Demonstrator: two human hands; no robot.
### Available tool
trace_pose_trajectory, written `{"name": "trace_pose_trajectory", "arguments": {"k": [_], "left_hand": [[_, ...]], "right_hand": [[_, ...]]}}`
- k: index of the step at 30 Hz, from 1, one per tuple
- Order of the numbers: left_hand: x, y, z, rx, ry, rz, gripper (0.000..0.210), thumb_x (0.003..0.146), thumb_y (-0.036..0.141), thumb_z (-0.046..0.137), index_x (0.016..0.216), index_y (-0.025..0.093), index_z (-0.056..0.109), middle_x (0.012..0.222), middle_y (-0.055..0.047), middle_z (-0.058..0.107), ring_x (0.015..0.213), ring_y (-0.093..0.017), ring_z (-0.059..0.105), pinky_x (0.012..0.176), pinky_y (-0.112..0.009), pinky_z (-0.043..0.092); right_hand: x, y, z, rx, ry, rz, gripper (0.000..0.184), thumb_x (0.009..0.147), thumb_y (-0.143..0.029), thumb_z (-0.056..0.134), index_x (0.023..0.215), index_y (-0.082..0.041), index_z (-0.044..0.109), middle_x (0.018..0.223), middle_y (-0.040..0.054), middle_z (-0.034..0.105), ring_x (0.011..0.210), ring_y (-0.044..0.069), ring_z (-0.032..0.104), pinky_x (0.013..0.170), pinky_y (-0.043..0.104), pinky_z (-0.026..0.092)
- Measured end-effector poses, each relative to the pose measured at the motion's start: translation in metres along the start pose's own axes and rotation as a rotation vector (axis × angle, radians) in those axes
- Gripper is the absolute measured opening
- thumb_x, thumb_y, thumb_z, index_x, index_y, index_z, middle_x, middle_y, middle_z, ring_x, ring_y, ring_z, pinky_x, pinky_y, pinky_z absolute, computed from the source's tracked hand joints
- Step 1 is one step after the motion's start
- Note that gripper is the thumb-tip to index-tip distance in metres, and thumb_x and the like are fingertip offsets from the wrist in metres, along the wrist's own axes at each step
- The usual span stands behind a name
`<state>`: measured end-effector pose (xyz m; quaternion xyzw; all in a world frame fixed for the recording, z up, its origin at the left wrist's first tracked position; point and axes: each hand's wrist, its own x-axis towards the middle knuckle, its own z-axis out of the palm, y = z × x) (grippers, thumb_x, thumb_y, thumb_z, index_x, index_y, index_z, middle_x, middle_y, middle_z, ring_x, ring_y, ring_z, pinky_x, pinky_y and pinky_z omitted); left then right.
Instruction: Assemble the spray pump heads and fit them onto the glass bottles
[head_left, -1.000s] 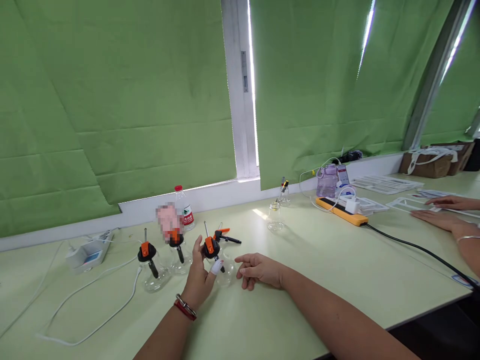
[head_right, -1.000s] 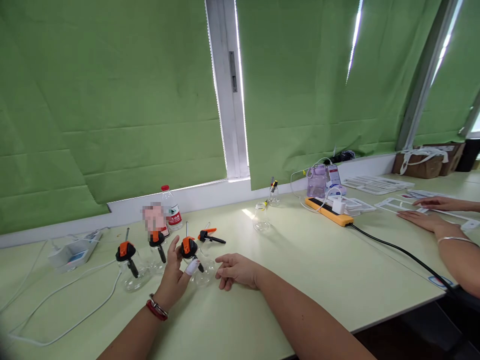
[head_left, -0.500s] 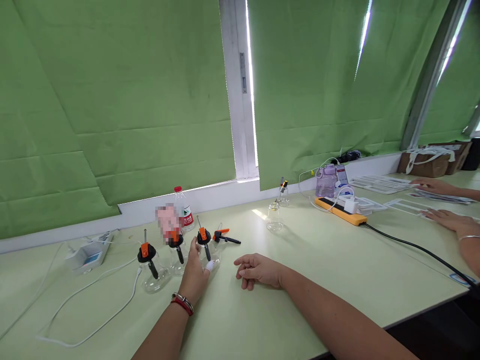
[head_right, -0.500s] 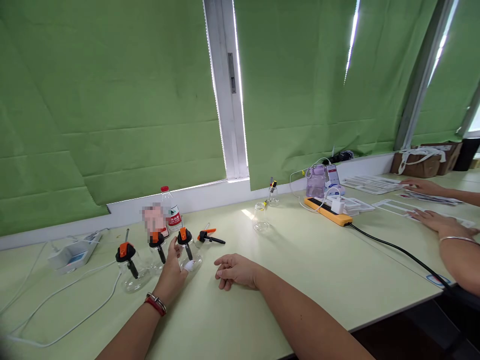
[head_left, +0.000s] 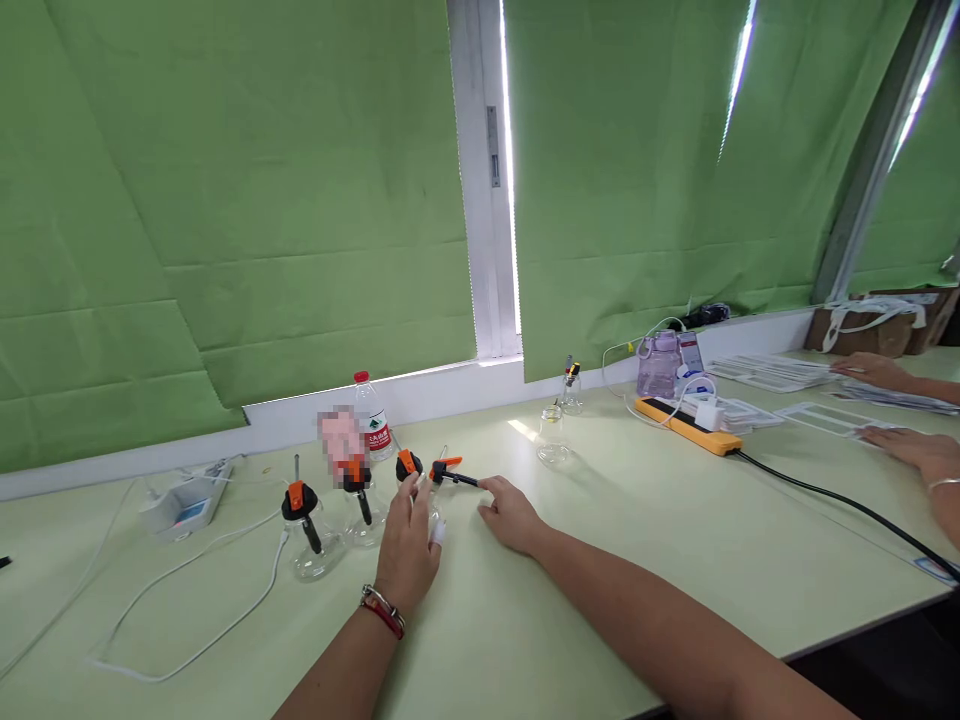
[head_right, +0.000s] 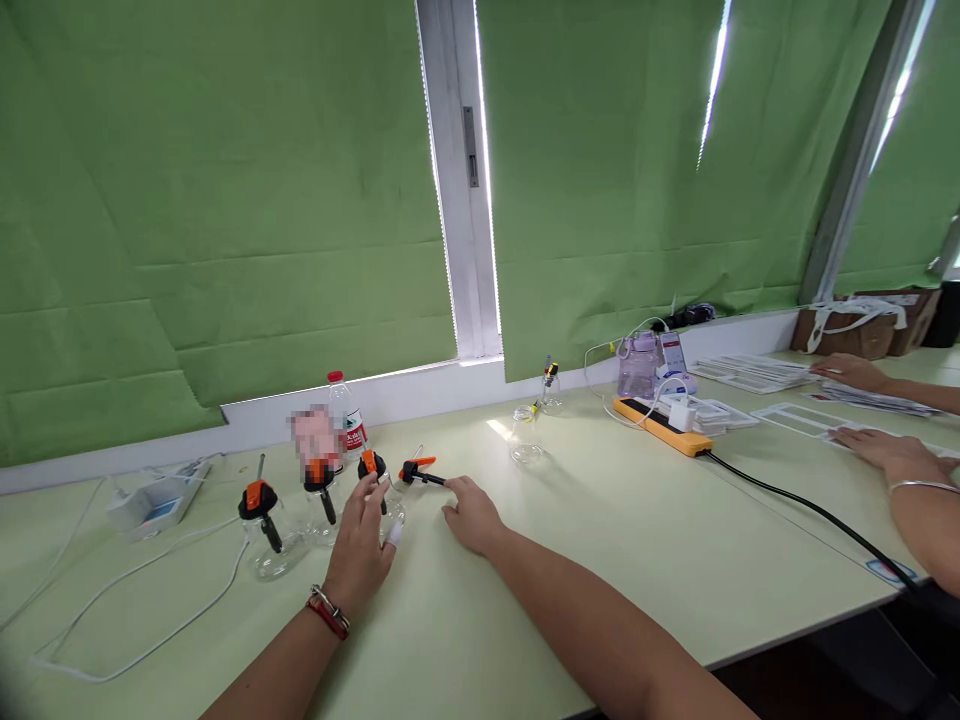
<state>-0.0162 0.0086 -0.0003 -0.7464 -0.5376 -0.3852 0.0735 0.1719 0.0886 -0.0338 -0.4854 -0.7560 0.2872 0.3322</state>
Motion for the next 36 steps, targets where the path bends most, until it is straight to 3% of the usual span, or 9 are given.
{"name": "trace_pose_trajectory", "arguments": {"k": [4,12,18,23,27,29,32,34,36], "left_hand": [[-0.001,-0.008,0.004,-0.077,-0.153,-0.005,0.048,0.074,0.010,0.051,0.121,0.018,0.051,0.132,-0.014,0.045,0.125,-0.029,0.041,0.103,-0.048,0.037],[-0.002,-0.026,0.006,-0.213,-0.294,-0.100,0.039,0.067,0.013,0.060,0.106,0.019,0.060,0.128,-0.013,0.050,0.123,-0.029,0.044,0.105,-0.047,0.035],[0.001,-0.033,0.002,-0.347,-0.310,-0.262,0.038,0.065,0.017,0.063,0.102,0.017,0.060,0.132,-0.014,0.045,0.125,-0.032,0.040,0.108,-0.050,0.027],[0.001,-0.034,0.003,-0.517,-0.310,-0.383,0.063,0.068,0.024,0.064,0.127,0.017,0.041,0.127,-0.015,0.046,0.119,-0.027,0.045,0.104,-0.045,0.032],[0.003,-0.026,0.004,-0.701,-0.332,-0.473,0.084,0.073,0.031,0.063,0.141,0.021,0.014,0.119,-0.014,0.047,0.105,-0.021,0.056,0.092,-0.040,0.044],[0.003,-0.021,0.003,-0.800,-0.371,-0.486,0.087,0.073,0.032,0.064,0.142,0.025,0.010,0.116,-0.012,0.050,0.100,-0.019,0.059,0.088,-0.037,0.047],[0.002,-0.014,0.002,-0.918,-0.459,-0.492,0.079,0.067,0.028,0.071,0.136,0.025,0.032,0.111,-0.008,0.057,0.093,-0.018,0.060,0.086,-0.034,0.047],[0.001,-0.012,0.003,-0.955,-0.504,-0.503,0.064,0.062,0.026,0.075,0.121,0.020,0.052,0.104,-0.008,0.062,0.089,-0.018,0.060,0.083,-0.033,0.047],[0.000,-0.011,0.004,-0.962,-0.523,-0.516,0.053,0.059,0.025,0.077,0.108,0.016,0.061,0.096,-0.007,0.065,0.085,-0.018,0.060,0.079,-0.032,0.047]], "right_hand": [[0.019,-0.003,0.006,-0.150,0.037,0.019,0.044,0.082,-0.026,0.053,0.126,-0.026,0.049,0.127,0.0057,0.049,0.105,0.021,0.054,0.085,0.031,0.041],[0.043,-0.007,0.020,-0.313,0.055,0.114,0.018,0.083,-0.028,0.053,0.090,-0.019,0.067,0.099,0.0096,0.056,0.082,0.022,0.060,0.068,0.031,0.040],[0.043,-0.001,0.010,-0.243,0.090,0.164,0.018,0.083,-0.024,0.051,0.084,-0.017,0.067,0.094,0.0091,0.060,0.081,0.019,0.058,0.065,0.027,0.039],[0.026,0.008,-0.008,-0.089,0.088,0.128,0.020,0.082,-0.028,0.050,0.083,-0.017,0.067,0.089,0.0069,0.062,0.076,0.017,0.056,0.064,0.026,0.041],[0.002,0.013,-0.023,0.028,0.007,0.043,0.018,0.078,-0.026,0.052,0.084,-0.017,0.067,0.074,0.0022,0.061,0.066,0.014,0.053,0.059,0.024,0.041],[-0.010,0.014,-0.029,0.066,-0.042,-0.001,0.016,0.075,-0.025,0.054,0.082,-0.018,0.067,0.069,0.0005,0.059,0.062,0.013,0.051,0.057,0.023,0.041],[-0.022,0.012,-0.033,0.097,-0.102,-0.071,0.012,0.070,-0.022,0.059,0.077,-0.018,0.068,0.070,0.0003,0.060,0.062,0.012,0.051,0.058,0.023,0.042],[-0.026,0.010,-0.034,0.103,-0.131,-0.114,0.010,0.066,-0.022,0.063,0.073,-0.019,0.069,0.073,0.0001,0.061,0.064,0.012,0.053,0.059,0.023,0.043],[-0.027,0.008,-0.034,0.097,-0.132,-0.135,0.009,0.065,-0.025,0.065,0.070,-0.019,0.069,0.071,-0.0002,0.061,0.063,0.012,0.053,0.058,0.023,0.043]]}}
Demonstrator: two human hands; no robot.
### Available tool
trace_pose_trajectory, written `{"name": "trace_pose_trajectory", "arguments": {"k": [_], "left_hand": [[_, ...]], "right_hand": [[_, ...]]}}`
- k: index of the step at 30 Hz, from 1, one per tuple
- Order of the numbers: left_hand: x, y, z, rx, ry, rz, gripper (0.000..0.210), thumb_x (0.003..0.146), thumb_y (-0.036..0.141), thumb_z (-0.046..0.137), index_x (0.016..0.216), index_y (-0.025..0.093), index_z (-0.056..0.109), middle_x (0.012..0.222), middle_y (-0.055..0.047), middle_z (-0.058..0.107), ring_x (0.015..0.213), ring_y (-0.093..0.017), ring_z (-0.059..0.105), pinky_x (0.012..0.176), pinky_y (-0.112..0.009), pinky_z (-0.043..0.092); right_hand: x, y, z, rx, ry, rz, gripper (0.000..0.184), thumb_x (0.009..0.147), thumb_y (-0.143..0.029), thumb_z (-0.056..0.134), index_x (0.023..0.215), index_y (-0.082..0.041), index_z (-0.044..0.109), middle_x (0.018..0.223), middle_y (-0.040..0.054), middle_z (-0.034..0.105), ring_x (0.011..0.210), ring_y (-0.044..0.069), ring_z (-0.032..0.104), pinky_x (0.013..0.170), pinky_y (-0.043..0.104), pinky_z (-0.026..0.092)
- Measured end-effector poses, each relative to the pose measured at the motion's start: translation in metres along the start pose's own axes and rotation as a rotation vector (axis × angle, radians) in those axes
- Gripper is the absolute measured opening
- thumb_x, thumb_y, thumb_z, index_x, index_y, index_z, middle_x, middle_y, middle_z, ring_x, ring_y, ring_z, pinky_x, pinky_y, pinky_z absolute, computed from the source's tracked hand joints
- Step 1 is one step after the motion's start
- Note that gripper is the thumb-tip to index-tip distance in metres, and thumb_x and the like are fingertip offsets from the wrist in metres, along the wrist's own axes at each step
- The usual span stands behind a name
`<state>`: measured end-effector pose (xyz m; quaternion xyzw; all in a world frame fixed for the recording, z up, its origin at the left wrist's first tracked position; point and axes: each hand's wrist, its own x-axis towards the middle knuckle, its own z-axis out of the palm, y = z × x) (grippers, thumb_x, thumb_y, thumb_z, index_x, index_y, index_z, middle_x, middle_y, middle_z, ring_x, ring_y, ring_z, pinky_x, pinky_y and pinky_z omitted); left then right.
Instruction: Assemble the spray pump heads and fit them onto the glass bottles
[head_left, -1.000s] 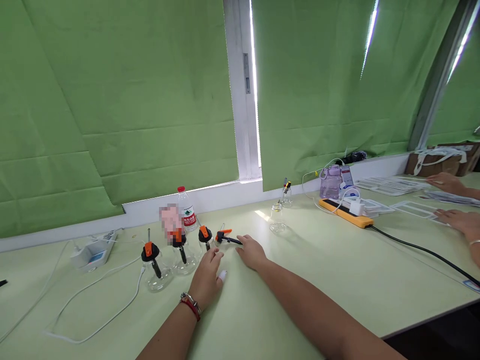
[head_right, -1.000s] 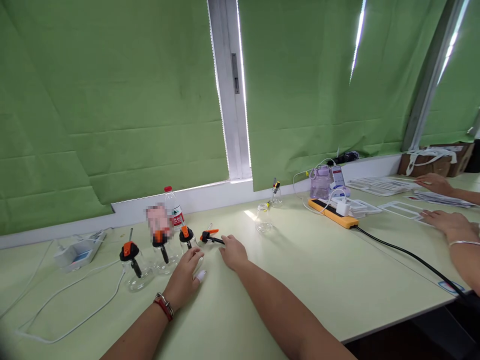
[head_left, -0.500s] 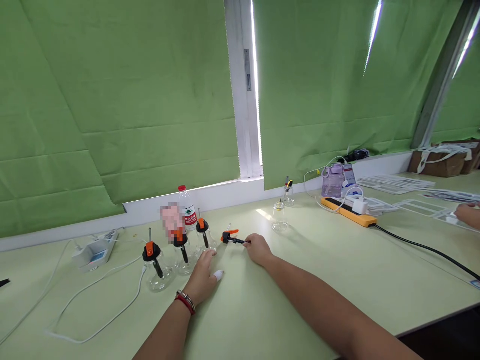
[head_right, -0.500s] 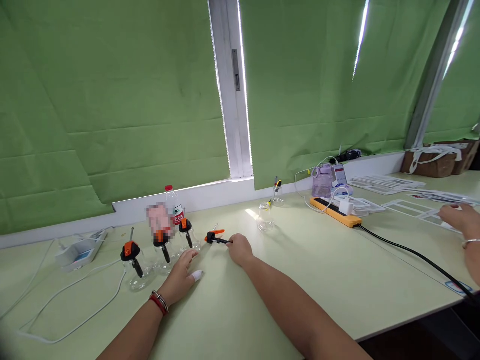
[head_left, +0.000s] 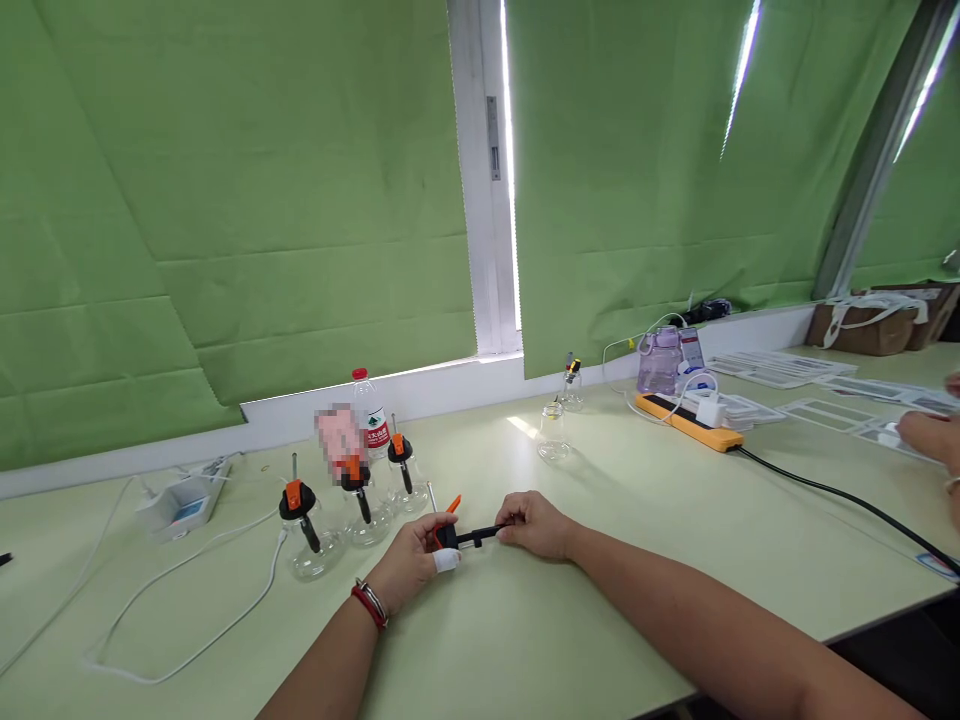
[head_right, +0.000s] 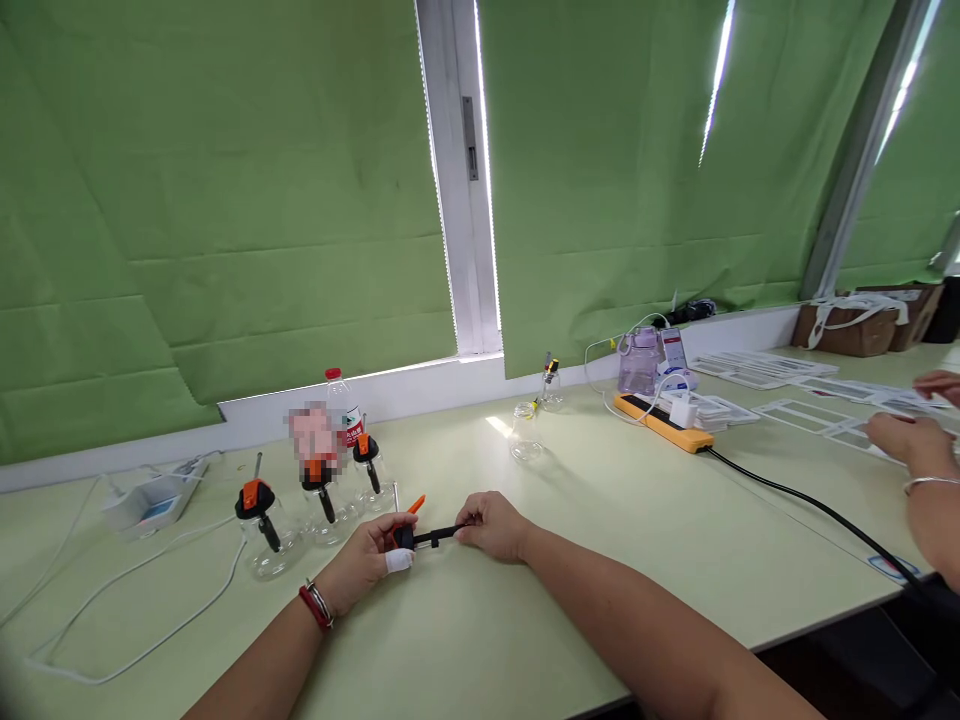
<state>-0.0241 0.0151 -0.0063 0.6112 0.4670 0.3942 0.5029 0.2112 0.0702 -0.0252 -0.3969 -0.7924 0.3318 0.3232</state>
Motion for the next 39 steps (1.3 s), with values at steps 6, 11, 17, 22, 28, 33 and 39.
{"name": "trace_pose_trajectory", "arguments": {"k": [6,11,17,22,28,33,39], "left_hand": [[0.000,0.002,0.001,-0.006,0.004,-0.027,0.051,0.057,0.023,0.078,0.105,0.016,0.063,0.082,-0.002,0.063,0.077,-0.015,0.058,0.072,-0.028,0.046],[-0.001,0.005,0.001,-0.002,0.016,-0.043,0.051,0.056,0.025,0.078,0.103,0.015,0.063,0.077,0.000,0.062,0.073,-0.015,0.056,0.069,-0.028,0.044],[0.000,0.003,0.000,-0.001,0.023,-0.043,0.050,0.057,0.026,0.078,0.104,0.016,0.062,0.084,-0.003,0.064,0.077,-0.016,0.056,0.072,-0.029,0.045],[0.000,0.000,-0.002,0.003,0.015,-0.033,0.049,0.060,0.024,0.077,0.106,0.016,0.062,0.086,-0.003,0.064,0.078,-0.015,0.056,0.072,-0.028,0.045],[0.001,-0.004,-0.004,0.002,0.017,-0.026,0.049,0.060,0.024,0.076,0.106,0.016,0.062,0.091,-0.005,0.064,0.082,-0.017,0.058,0.074,-0.029,0.046],[0.000,-0.003,-0.004,-0.004,0.018,-0.036,0.049,0.059,0.026,0.077,0.104,0.016,0.062,0.092,-0.006,0.065,0.083,-0.018,0.058,0.075,-0.031,0.047],[-0.002,0.003,-0.003,0.004,0.033,-0.049,0.049,0.057,0.029,0.077,0.101,0.016,0.063,0.084,-0.004,0.064,0.078,-0.017,0.058,0.073,-0.031,0.046]], "right_hand": [[0.016,0.020,-0.023,-0.145,0.448,0.171,0.032,0.082,-0.043,0.045,0.099,-0.017,0.058,0.098,0.0084,0.058,0.089,0.021,0.054,0.082,0.034,0.042],[0.033,0.057,-0.063,-0.282,0.740,0.449,0.070,0.075,-0.050,0.054,0.128,-0.011,0.032,0.134,0.0210,0.035,0.125,0.033,0.030,0.101,0.042,0.026],[0.045,0.084,-0.081,-0.367,0.629,0.583,0.102,0.059,-0.061,0.065,0.139,-0.016,0.021,0.136,0.0183,0.039,0.132,0.035,0.022,0.104,0.047,0.018],[0.052,0.091,-0.086,-0.382,0.544,0.602,0.098,0.058,-0.062,0.065,0.138,-0.019,0.029,0.132,0.0152,0.047,0.134,0.034,0.020,0.103,0.049,0.015],[0.051,0.094,-0.092,-0.318,0.519,0.565,0.079,0.057,-0.055,0.069,0.125,-0.023,0.046,0.118,0.0115,0.059,0.124,0.033,0.037,0.101,0.048,0.018],[0.043,0.096,-0.092,-0.166,0.562,0.503,0.079,0.056,-0.048,0.072,0.125,-0.022,0.044,0.123,0.0111,0.056,0.120,0.030,0.044,0.100,0.042,0.028],[0.029,0.099,-0.093,0.132,0.575,0.381,0.088,0.057,-0.037,0.075,0.133,-0.021,0.035,0.135,0.0116,0.046,0.122,0.024,0.046,0.094,0.032,0.042]]}}
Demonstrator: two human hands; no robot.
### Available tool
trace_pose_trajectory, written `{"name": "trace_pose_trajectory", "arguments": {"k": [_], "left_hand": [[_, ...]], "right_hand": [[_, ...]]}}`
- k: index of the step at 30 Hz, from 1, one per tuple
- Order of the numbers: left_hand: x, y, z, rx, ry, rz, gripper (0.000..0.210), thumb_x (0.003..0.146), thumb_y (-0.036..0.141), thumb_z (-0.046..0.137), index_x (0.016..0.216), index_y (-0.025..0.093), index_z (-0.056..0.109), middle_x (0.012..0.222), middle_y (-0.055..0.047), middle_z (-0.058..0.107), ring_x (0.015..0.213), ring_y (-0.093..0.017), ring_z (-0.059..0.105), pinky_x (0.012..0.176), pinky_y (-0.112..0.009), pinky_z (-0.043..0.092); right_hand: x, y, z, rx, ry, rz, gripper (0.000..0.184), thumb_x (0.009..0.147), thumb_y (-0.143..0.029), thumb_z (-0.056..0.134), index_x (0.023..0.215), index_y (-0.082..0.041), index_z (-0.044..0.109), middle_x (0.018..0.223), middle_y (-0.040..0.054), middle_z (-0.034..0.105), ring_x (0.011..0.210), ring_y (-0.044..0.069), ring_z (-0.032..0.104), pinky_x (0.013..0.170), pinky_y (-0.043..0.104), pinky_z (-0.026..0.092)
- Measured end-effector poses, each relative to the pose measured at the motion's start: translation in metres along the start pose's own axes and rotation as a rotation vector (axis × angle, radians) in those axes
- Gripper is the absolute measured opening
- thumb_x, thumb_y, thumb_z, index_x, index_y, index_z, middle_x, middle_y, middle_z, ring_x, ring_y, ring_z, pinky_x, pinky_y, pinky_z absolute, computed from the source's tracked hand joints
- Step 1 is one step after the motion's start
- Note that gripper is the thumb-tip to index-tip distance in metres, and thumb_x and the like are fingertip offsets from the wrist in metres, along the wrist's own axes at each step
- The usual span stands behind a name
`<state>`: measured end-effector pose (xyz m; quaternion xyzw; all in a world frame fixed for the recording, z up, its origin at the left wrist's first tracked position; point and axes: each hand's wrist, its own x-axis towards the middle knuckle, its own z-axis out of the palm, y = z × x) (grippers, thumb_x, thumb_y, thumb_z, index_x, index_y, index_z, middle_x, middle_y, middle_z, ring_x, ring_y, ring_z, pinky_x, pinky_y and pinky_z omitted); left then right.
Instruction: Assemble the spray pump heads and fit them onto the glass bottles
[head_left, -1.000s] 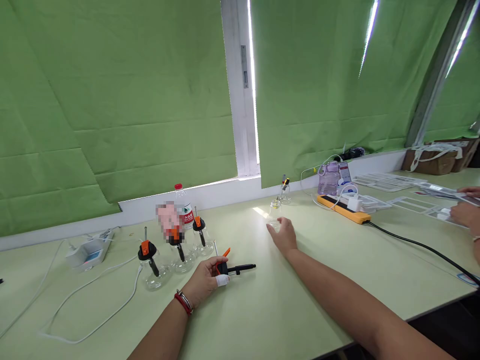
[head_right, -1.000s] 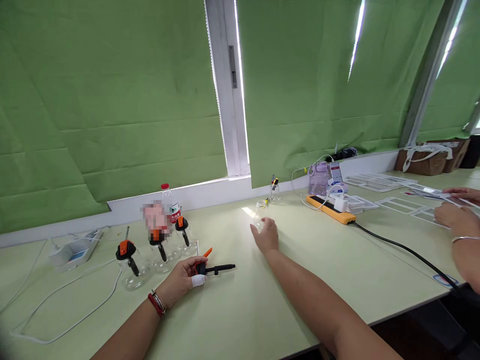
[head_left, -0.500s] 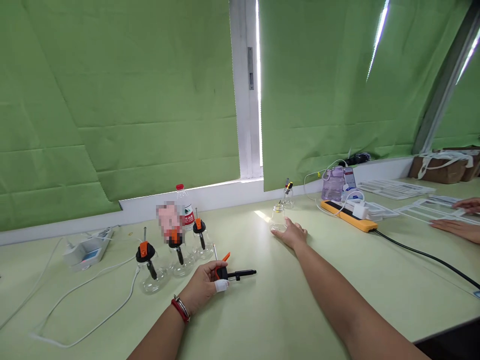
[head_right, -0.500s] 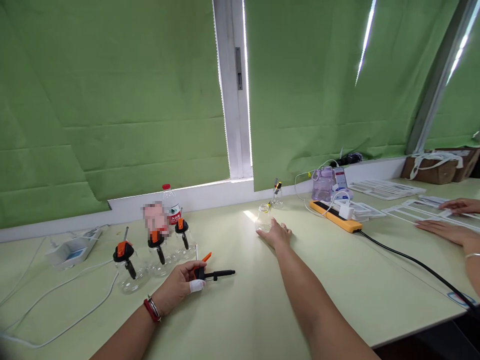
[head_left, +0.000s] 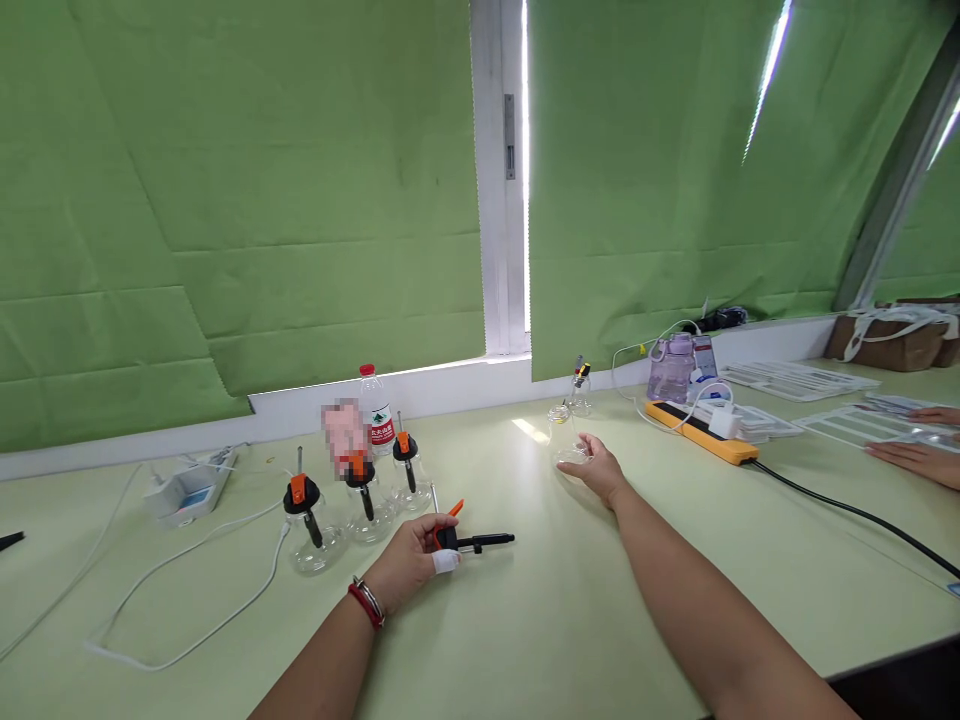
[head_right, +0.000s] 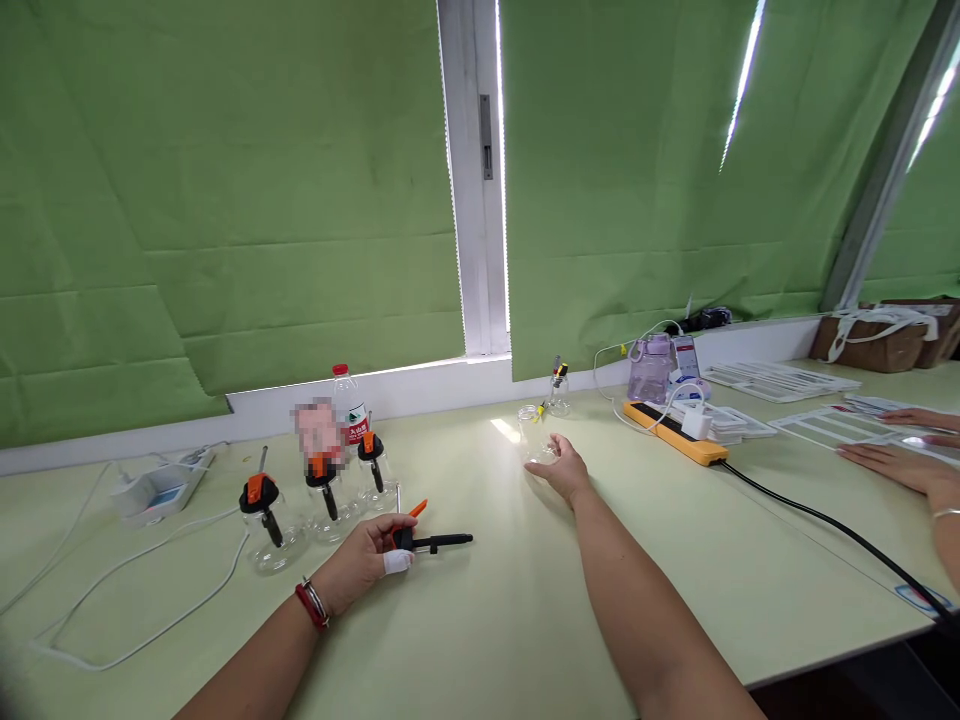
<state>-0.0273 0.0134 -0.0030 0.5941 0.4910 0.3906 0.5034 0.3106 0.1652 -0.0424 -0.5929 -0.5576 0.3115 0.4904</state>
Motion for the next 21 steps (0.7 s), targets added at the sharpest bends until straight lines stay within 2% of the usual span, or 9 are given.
{"name": "trace_pose_trajectory", "arguments": {"k": [8,15,21], "left_hand": [[-0.002,0.002,-0.002,-0.024,-0.035,0.001,0.052,0.050,0.021,0.079,0.099,0.016,0.063,0.088,-0.004,0.065,0.080,-0.018,0.059,0.074,-0.031,0.047],[0.001,-0.005,-0.007,-0.020,-0.052,0.023,0.052,0.053,0.023,0.079,0.102,0.018,0.063,0.093,-0.005,0.065,0.086,-0.019,0.059,0.078,-0.032,0.047],[0.002,-0.009,-0.011,0.006,-0.023,0.037,0.052,0.056,0.025,0.078,0.105,0.018,0.062,0.091,-0.005,0.065,0.084,-0.020,0.060,0.078,-0.034,0.048]], "right_hand": [[-0.016,-0.004,-0.012,0.280,-0.195,0.030,0.073,0.054,-0.032,0.077,0.118,-0.018,0.047,0.130,0.0138,0.049,0.120,0.026,0.048,0.092,0.034,0.045],[-0.033,-0.018,-0.022,0.443,-0.434,0.038,0.060,0.052,-0.027,0.078,0.106,-0.018,0.055,0.113,0.0114,0.061,0.104,0.024,0.057,0.085,0.034,0.048],[-0.045,-0.031,-0.025,0.483,-0.637,0.085,0.052,0.058,-0.036,0.071,0.104,-0.015,0.061,0.096,0.0100,0.065,0.086,0.022,0.061,0.074,0.033,0.049]]}}
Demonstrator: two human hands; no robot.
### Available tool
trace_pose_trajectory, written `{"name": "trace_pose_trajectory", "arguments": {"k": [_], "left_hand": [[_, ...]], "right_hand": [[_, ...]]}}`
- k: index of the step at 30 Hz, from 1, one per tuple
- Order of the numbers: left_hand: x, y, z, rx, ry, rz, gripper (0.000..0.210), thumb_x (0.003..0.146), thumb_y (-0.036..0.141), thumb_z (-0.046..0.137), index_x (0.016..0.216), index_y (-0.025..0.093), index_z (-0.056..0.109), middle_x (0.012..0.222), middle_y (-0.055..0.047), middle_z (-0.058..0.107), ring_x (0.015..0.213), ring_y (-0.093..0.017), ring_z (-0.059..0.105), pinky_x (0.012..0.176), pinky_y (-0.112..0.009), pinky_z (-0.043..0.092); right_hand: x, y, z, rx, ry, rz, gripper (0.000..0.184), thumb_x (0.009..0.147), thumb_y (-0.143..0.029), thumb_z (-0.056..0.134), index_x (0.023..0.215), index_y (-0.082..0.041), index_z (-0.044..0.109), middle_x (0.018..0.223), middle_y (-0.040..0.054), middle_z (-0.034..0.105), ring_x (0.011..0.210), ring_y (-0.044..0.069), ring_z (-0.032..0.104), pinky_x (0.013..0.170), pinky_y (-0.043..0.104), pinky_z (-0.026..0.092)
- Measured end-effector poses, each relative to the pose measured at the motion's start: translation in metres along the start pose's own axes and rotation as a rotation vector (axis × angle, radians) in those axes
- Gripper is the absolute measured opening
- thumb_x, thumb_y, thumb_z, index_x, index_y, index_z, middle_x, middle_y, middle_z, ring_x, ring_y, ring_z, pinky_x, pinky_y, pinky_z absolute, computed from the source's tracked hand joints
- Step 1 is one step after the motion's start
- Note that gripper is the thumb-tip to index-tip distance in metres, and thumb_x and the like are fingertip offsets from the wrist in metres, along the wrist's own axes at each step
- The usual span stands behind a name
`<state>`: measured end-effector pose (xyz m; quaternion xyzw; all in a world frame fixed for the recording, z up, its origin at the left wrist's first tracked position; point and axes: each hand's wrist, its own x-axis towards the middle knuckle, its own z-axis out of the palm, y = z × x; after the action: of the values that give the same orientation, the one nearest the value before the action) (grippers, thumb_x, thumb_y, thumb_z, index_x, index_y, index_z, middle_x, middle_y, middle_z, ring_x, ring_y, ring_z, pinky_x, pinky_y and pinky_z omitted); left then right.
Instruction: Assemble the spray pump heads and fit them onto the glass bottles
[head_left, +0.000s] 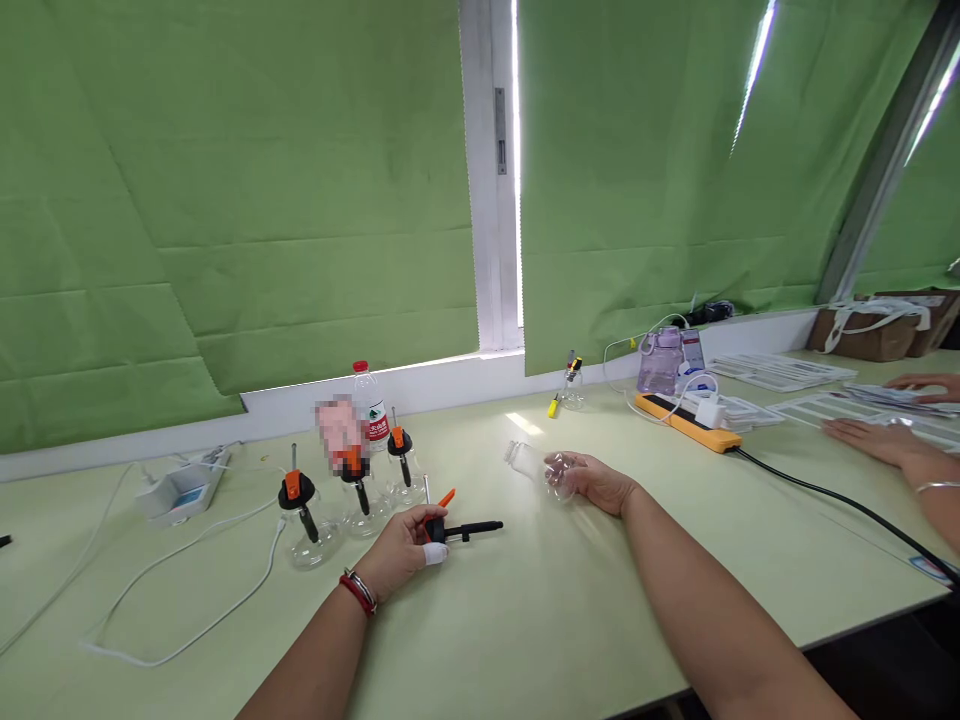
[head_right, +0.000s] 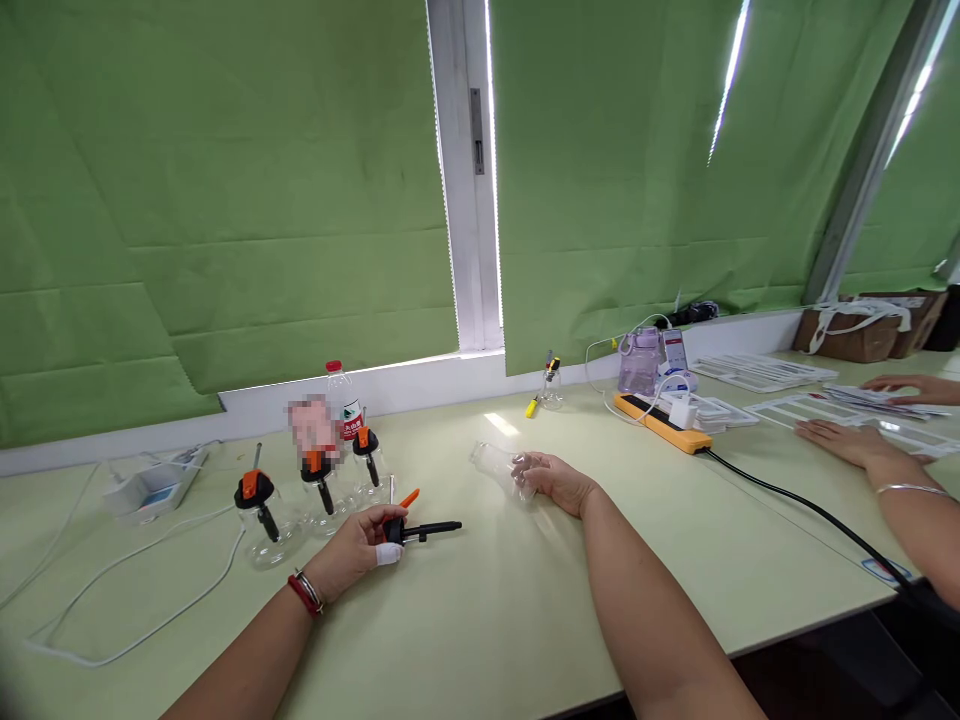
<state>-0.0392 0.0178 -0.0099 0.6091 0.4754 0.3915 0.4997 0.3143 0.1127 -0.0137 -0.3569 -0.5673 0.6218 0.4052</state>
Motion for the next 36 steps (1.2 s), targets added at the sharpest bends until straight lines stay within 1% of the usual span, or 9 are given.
{"name": "trace_pose_trajectory", "arguments": {"k": [3,6,8,11,13,16,23,28,36], "left_hand": [[0.001,-0.002,-0.003,0.004,0.014,0.003,0.051,0.057,0.025,0.077,0.105,0.017,0.062,0.090,-0.005,0.065,0.084,-0.019,0.060,0.077,-0.033,0.048],[0.002,-0.003,-0.005,-0.001,0.018,0.005,0.050,0.058,0.023,0.076,0.105,0.017,0.062,0.089,-0.004,0.065,0.084,-0.018,0.060,0.077,-0.031,0.048],[0.002,-0.003,-0.005,-0.005,0.020,0.008,0.049,0.058,0.021,0.076,0.104,0.018,0.062,0.089,-0.003,0.065,0.083,-0.018,0.060,0.077,-0.030,0.047],[0.001,-0.001,-0.004,-0.011,0.030,0.014,0.047,0.058,0.019,0.076,0.103,0.017,0.062,0.087,-0.003,0.065,0.082,-0.017,0.060,0.076,-0.030,0.047],[0.001,-0.001,-0.003,-0.016,0.040,0.018,0.047,0.058,0.018,0.075,0.103,0.017,0.062,0.087,-0.003,0.064,0.082,-0.017,0.060,0.076,-0.030,0.047],[0.001,0.001,-0.002,-0.023,0.059,0.029,0.047,0.057,0.017,0.075,0.102,0.017,0.062,0.089,-0.004,0.064,0.083,-0.017,0.060,0.077,-0.030,0.047],[-0.001,0.005,0.004,-0.022,0.100,0.053,0.048,0.057,0.019,0.076,0.103,0.018,0.063,0.093,-0.004,0.064,0.082,-0.017,0.060,0.075,-0.029,0.047],[-0.001,0.008,0.007,-0.020,0.100,0.064,0.045,0.056,0.019,0.077,0.100,0.017,0.064,0.090,-0.004,0.064,0.079,-0.016,0.059,0.073,-0.028,0.048],[-0.005,0.016,0.013,-0.039,0.075,0.050,0.046,0.056,0.015,0.077,0.100,0.016,0.065,0.087,-0.003,0.064,0.078,-0.015,0.059,0.073,-0.028,0.048]], "right_hand": [[-0.002,-0.002,0.001,0.020,-0.059,0.038,0.045,0.066,-0.045,0.063,0.099,-0.014,0.065,0.087,0.0094,0.065,0.079,0.020,0.061,0.071,0.031,0.048],[-0.003,-0.002,-0.001,0.041,-0.097,0.064,0.044,0.072,-0.050,0.054,0.095,-0.014,0.066,0.081,0.0084,0.064,0.072,0.017,0.059,0.064,0.028,0.047],[-0.004,-0.003,-0.002,0.042,-0.128,0.088,0.043,0.074,-0.050,0.053,0.094,-0.014,0.066,0.079,0.0075,0.063,0.068,0.016,0.058,0.058,0.025,0.045],[-0.005,-0.005,-0.001,0.027,-0.182,0.123,0.044,0.071,-0.049,0.057,0.094,-0.013,0.066,0.076,0.0069,0.063,0.063,0.015,0.057,0.051,0.023,0.040],[-0.007,-0.007,0.000,0.014,-0.212,0.129,0.046,0.066,-0.049,0.063,0.094,-0.013,0.065,0.077,0.0070,0.063,0.065,0.015,0.058,0.052,0.023,0.041],[-0.007,-0.008,0.002,0.001,-0.256,0.123,0.050,0.059,-0.048,0.069,0.094,-0.012,0.064,0.079,0.0070,0.063,0.069,0.016,0.059,0.058,0.024,0.044],[0.002,-0.005,0.014,-0.012,-0.394,0.128,0.055,0.051,-0.042,0.079,0.094,-0.012,0.061,0.082,0.0053,0.061,0.074,0.015,0.057,0.066,0.026,0.044],[0.009,0.001,0.026,-0.016,-0.474,0.136,0.055,0.052,-0.038,0.080,0.097,-0.012,0.060,0.087,0.0056,0.061,0.077,0.015,0.057,0.070,0.027,0.043],[0.014,0.008,0.044,-0.021,-0.512,0.121,0.052,0.056,-0.037,0.078,0.099,-0.014,0.059,0.090,0.0053,0.061,0.082,0.016,0.058,0.070,0.027,0.044]]}}
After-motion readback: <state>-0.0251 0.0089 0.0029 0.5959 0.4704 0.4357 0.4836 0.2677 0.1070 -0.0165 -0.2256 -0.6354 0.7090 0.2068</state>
